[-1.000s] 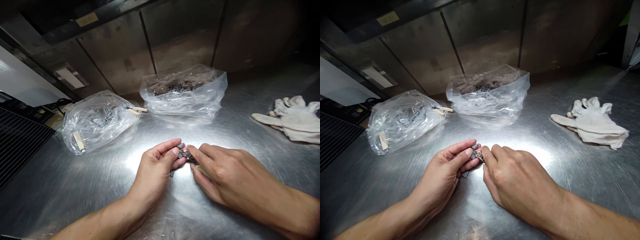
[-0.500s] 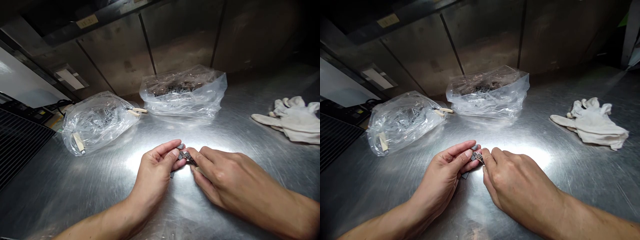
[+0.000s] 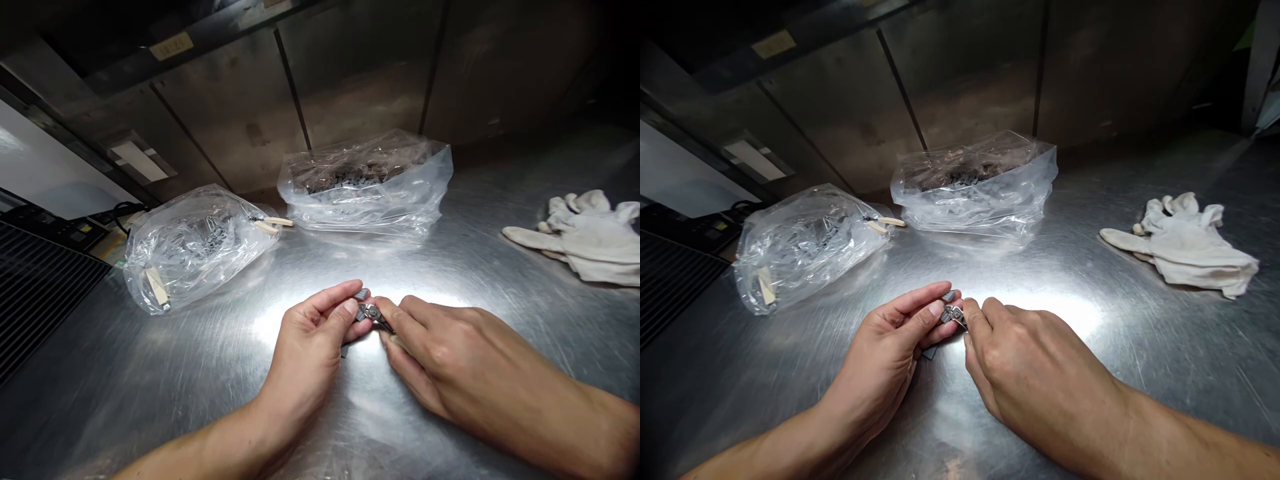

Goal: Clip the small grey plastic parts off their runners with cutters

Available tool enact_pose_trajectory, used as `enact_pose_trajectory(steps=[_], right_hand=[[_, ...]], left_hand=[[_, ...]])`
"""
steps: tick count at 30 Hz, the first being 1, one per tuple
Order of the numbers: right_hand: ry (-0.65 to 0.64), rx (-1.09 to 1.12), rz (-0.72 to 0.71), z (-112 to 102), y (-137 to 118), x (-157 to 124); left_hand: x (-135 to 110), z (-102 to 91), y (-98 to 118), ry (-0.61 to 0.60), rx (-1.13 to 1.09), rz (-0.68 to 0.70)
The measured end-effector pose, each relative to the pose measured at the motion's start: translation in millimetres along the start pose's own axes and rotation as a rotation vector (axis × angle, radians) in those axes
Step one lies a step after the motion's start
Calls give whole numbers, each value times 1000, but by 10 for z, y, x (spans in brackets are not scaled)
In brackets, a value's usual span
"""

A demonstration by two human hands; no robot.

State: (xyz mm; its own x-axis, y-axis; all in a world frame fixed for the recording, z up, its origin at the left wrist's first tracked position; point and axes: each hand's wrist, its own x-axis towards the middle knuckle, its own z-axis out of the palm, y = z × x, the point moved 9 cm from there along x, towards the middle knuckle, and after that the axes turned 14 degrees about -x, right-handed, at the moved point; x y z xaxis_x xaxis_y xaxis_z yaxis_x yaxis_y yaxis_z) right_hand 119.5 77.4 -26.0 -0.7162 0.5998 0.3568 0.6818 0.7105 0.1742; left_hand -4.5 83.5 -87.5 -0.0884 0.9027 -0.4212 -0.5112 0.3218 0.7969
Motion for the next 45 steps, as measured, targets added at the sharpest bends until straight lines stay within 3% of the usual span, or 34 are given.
enact_pose_trajectory(steps=[19,45], right_hand=[[-10,218,83,53,128,-28],[-36,145,59,65,75,-20]], left_hand=[[7,29,7,19,-53,-39],[1,49,20,4,-22,-9]])
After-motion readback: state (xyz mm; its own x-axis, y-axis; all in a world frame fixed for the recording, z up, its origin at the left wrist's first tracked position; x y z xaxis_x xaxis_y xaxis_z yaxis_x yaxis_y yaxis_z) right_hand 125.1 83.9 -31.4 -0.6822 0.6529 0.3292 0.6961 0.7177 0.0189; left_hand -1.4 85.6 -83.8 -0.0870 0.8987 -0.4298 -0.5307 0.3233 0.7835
